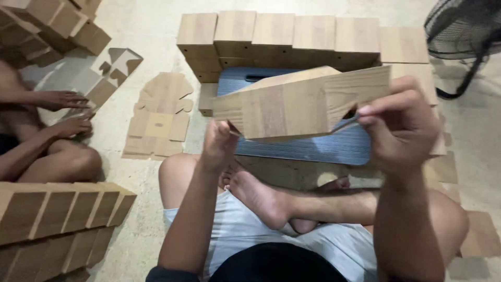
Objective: The person is folding and assembling cardboard boxes from flat templates on a small lap desk while sitting on the floor.
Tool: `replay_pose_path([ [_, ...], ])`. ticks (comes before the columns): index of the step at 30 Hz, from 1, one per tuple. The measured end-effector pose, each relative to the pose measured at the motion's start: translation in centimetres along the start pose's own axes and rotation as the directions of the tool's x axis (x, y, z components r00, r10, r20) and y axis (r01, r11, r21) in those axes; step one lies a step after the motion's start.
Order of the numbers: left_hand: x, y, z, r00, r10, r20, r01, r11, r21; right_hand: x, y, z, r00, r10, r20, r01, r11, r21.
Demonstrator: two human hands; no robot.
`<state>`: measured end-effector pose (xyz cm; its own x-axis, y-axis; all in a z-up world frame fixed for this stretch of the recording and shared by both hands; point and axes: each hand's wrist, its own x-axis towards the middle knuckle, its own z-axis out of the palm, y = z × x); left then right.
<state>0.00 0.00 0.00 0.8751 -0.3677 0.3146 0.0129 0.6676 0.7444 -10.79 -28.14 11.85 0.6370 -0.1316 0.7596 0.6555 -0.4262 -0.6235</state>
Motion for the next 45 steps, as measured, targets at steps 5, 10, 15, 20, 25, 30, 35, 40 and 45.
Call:
replay_pose_path([
  [5, 1.8, 7.7, 2.8, 0.993, 0.115, 0.024, -0.095, 0.667, 0.739, -3.1, 7.7, 3.1, 0.994, 0.106, 0.032, -0.109, 0.989, 0.103],
  [10, 3.2, 7.5, 8.5, 0.830, 0.295, 0.474, -0.538, 0.201, 0.818, -5.3, 8.0, 4.1, 0.938, 0.347, 0.014, -0.347, 0.938, -0.015],
  [15, 1.5, 2.2, 10.6, 0.658, 0.109, 0.745, -0.709, -0.246, 0.661, -5.6, 6.3, 3.4, 0.758, 0.652, -0.034, -0.541, 0.656, 0.525],
  [20, -1.2, -2.7, 9.3, 0.711, 0.038, 0.702, -0.665, -0.289, 0.689, -5.4, 5.3, 2.1, 0.532, 0.844, 0.069, -0.449, 0.212, 0.868],
  [25, -3.0, -5.6, 6.4, 0.792, -0.118, 0.600, -0.607, -0.255, 0.752, -7.4, 9.4, 0.0, 0.371, 0.899, 0.232, -0.668, 0.085, 0.740],
  [30, -2.6, -5.0, 5.3, 0.826, -0.281, 0.488, -0.510, -0.005, 0.860, -10.0, 13.4, -0.4, 0.353, 0.930, 0.104, -0.926, 0.332, 0.179],
  [35, -0.5, -5.5, 2.7, 0.857, -0.355, 0.374, -0.447, -0.147, 0.883, -7.6, 9.2, 0.7, 0.493, 0.870, -0.027, -0.813, 0.450, -0.370],
  [40, 0.4, -6.2, 3.4, 0.845, -0.489, 0.216, -0.357, -0.216, 0.909, -8.0, 9.4, 0.9, 0.729, 0.685, 0.002, -0.549, 0.585, -0.597],
  [45, -0.5, -7.5, 4.5, 0.833, -0.550, 0.055, -0.231, -0.257, 0.938, -7.5, 7.2, 1.7, 0.592, 0.805, -0.042, -0.639, 0.437, -0.633],
])
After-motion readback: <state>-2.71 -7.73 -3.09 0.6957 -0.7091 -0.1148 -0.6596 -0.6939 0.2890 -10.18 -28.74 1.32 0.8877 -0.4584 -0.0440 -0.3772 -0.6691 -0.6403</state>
